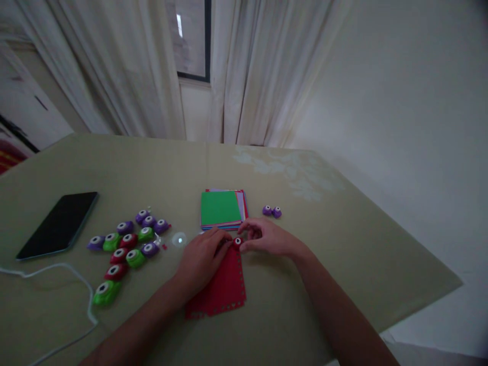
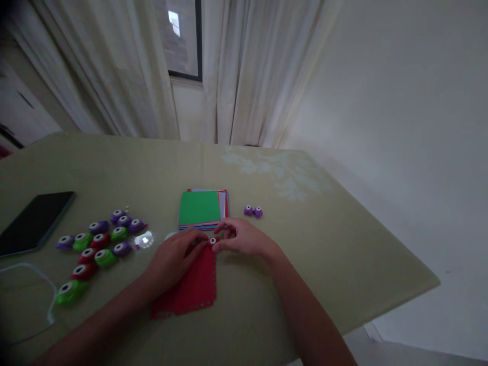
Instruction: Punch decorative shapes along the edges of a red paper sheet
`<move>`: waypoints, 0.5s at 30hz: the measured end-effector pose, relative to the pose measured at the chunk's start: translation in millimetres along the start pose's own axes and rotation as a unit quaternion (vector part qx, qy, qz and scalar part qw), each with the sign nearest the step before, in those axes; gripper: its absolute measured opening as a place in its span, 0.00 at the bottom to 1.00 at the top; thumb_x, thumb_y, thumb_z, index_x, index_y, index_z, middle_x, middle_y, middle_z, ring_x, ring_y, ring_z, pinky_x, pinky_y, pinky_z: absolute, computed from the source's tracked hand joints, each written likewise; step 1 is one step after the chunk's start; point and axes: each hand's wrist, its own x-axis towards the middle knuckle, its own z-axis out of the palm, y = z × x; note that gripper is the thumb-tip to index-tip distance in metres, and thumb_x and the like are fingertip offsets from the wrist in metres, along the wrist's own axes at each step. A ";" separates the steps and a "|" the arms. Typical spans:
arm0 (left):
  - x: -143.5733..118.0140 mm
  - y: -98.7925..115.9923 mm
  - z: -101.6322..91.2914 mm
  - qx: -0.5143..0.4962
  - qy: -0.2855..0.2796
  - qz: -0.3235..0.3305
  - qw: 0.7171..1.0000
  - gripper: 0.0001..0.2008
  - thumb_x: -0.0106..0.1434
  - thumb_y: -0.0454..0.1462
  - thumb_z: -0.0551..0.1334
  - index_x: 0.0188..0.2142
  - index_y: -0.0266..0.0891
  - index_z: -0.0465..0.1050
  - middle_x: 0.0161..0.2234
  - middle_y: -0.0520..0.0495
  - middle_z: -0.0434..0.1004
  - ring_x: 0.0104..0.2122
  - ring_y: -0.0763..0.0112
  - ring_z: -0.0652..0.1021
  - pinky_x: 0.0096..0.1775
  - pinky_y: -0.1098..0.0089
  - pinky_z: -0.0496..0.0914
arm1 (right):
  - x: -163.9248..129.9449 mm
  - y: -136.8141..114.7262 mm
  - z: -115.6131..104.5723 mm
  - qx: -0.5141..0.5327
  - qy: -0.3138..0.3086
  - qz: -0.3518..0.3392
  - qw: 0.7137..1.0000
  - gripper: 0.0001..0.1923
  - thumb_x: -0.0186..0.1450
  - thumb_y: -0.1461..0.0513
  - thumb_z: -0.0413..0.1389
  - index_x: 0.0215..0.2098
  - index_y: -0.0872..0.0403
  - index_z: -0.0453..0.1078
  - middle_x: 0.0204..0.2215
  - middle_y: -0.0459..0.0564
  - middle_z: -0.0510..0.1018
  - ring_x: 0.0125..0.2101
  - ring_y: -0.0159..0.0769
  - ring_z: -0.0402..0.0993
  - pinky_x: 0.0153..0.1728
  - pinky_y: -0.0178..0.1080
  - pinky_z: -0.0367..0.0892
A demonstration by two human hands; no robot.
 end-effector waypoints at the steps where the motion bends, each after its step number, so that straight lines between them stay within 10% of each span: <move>1: -0.3 -0.3 0.3 -0.002 0.000 -0.002 1.000 0.09 0.78 0.38 0.59 0.46 0.45 0.78 0.46 0.47 0.84 0.45 0.56 0.83 0.48 0.59 0.73 | -2.2 1.6 2.6 0.000 0.003 -0.010 1.000 0.20 0.58 0.56 0.75 0.45 0.53 0.80 0.25 0.40 0.74 0.27 0.32 0.68 0.27 0.33 0.59; 15: -3.7 -2.8 2.0 -0.019 0.010 -0.017 1.000 0.12 0.79 0.42 0.56 0.44 0.44 0.78 0.45 0.46 0.80 0.45 0.56 0.80 0.50 0.56 0.71 | -18.3 15.3 -1.5 -0.119 0.104 -0.031 0.987 0.06 0.66 0.63 0.66 0.42 0.55 0.81 0.25 0.43 0.74 0.26 0.32 0.67 0.28 0.35 0.57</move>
